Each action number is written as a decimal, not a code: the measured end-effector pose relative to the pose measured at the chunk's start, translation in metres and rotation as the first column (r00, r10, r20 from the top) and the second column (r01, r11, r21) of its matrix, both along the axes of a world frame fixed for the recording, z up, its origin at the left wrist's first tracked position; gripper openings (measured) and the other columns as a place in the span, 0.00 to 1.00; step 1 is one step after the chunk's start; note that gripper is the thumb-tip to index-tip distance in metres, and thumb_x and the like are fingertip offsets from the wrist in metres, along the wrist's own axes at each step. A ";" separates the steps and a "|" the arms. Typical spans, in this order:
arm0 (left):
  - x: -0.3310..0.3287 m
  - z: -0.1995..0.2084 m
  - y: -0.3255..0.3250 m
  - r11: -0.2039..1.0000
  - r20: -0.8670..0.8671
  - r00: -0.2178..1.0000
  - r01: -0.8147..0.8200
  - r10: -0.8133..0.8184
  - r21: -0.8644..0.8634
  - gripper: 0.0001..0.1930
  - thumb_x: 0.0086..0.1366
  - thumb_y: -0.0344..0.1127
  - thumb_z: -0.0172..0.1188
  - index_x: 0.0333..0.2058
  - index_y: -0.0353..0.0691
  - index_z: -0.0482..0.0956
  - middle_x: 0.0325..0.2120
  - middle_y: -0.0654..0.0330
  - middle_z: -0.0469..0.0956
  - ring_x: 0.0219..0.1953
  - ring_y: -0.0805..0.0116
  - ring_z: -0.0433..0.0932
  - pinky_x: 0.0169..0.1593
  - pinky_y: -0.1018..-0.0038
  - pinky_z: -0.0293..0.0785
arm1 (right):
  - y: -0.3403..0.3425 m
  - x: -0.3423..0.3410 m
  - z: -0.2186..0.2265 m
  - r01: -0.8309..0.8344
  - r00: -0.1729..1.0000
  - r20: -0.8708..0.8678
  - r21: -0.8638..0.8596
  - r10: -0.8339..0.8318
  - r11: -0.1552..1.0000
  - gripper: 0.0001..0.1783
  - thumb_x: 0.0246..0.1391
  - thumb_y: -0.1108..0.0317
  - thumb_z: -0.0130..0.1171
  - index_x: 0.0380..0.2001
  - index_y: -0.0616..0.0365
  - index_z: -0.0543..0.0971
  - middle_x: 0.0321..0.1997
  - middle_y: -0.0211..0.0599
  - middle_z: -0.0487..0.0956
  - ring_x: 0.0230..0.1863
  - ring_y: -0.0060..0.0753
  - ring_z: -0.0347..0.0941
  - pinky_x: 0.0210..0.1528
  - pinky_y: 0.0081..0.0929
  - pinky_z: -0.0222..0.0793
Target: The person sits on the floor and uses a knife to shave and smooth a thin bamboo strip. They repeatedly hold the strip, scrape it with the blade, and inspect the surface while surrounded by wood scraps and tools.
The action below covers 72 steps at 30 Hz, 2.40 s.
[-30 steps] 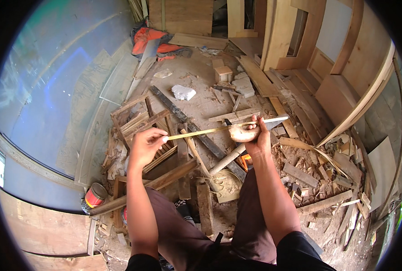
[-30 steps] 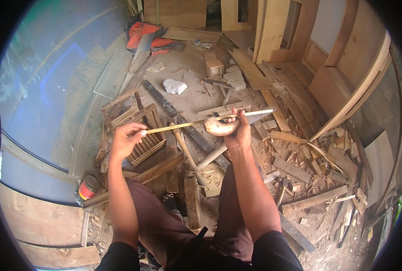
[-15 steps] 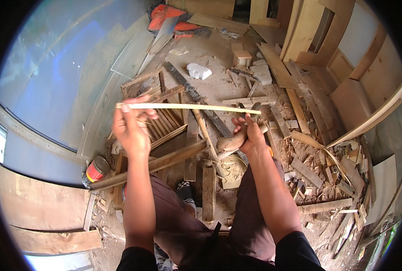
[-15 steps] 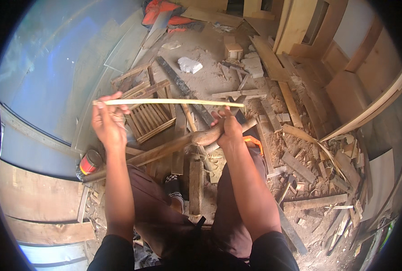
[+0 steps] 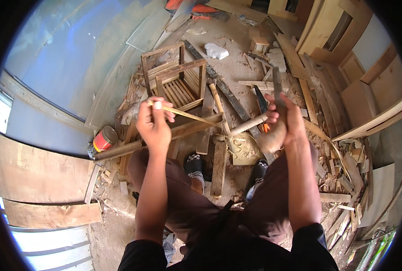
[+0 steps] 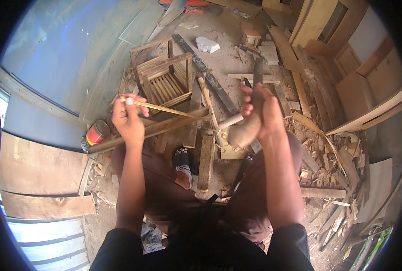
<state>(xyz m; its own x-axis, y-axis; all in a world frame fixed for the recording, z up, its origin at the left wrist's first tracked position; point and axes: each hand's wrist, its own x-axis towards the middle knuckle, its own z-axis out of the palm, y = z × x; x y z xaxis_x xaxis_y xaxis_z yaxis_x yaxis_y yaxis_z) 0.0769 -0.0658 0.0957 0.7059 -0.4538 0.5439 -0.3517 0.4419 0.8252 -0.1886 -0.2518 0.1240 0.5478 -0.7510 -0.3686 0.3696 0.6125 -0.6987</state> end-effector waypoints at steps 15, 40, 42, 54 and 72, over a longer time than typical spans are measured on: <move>-0.060 -0.070 0.037 0.965 -0.067 0.996 0.070 -0.054 0.254 0.05 0.75 0.27 0.55 0.43 0.31 0.77 0.34 0.55 0.84 0.27 0.79 0.78 0.34 0.80 0.77 | 0.204 -0.027 -0.128 -0.342 0.675 -0.724 -0.133 0.144 0.930 0.32 0.75 0.45 0.40 0.49 0.63 0.83 0.19 0.31 0.76 0.18 0.23 0.70 0.21 0.30 0.66; -0.046 -0.097 0.027 0.930 0.112 0.991 -0.102 0.067 0.352 0.07 0.75 0.26 0.51 0.38 0.27 0.73 0.34 0.50 0.81 0.37 0.60 0.85 0.45 0.68 0.82 | 0.208 -0.002 -0.252 -0.344 0.709 -0.700 -0.240 0.083 0.908 0.24 0.75 0.54 0.46 0.48 0.66 0.79 0.19 0.26 0.69 0.22 0.19 0.63 0.26 0.27 0.62; -0.049 -0.096 0.022 0.937 0.050 0.997 -0.079 0.066 0.341 0.07 0.75 0.26 0.50 0.38 0.26 0.73 0.35 0.49 0.81 0.38 0.60 0.85 0.43 0.67 0.85 | 0.206 -0.008 -0.279 -0.299 0.690 -0.719 -0.189 0.075 0.935 0.24 0.75 0.53 0.46 0.51 0.65 0.79 0.20 0.26 0.69 0.22 0.17 0.62 0.25 0.26 0.61; -0.043 -0.094 0.027 0.902 -0.073 0.972 -0.177 0.223 0.394 0.11 0.77 0.29 0.48 0.39 0.24 0.71 0.35 0.48 0.80 0.39 0.60 0.84 0.40 0.65 0.90 | 0.191 0.015 -0.226 -0.553 0.682 -0.727 -0.440 0.081 0.708 0.23 0.72 0.64 0.47 0.67 0.55 0.72 0.46 0.61 0.82 0.43 0.62 0.82 0.43 0.47 0.78; -0.061 -0.091 0.023 0.943 0.004 1.000 0.019 -0.021 0.333 0.07 0.75 0.25 0.51 0.40 0.25 0.73 0.37 0.50 0.81 0.41 0.62 0.84 0.43 0.67 0.89 | 0.197 0.010 -0.208 -0.450 0.710 -0.703 -0.509 -0.051 0.734 0.21 0.71 0.65 0.49 0.63 0.59 0.75 0.38 0.62 0.82 0.38 0.59 0.83 0.39 0.43 0.77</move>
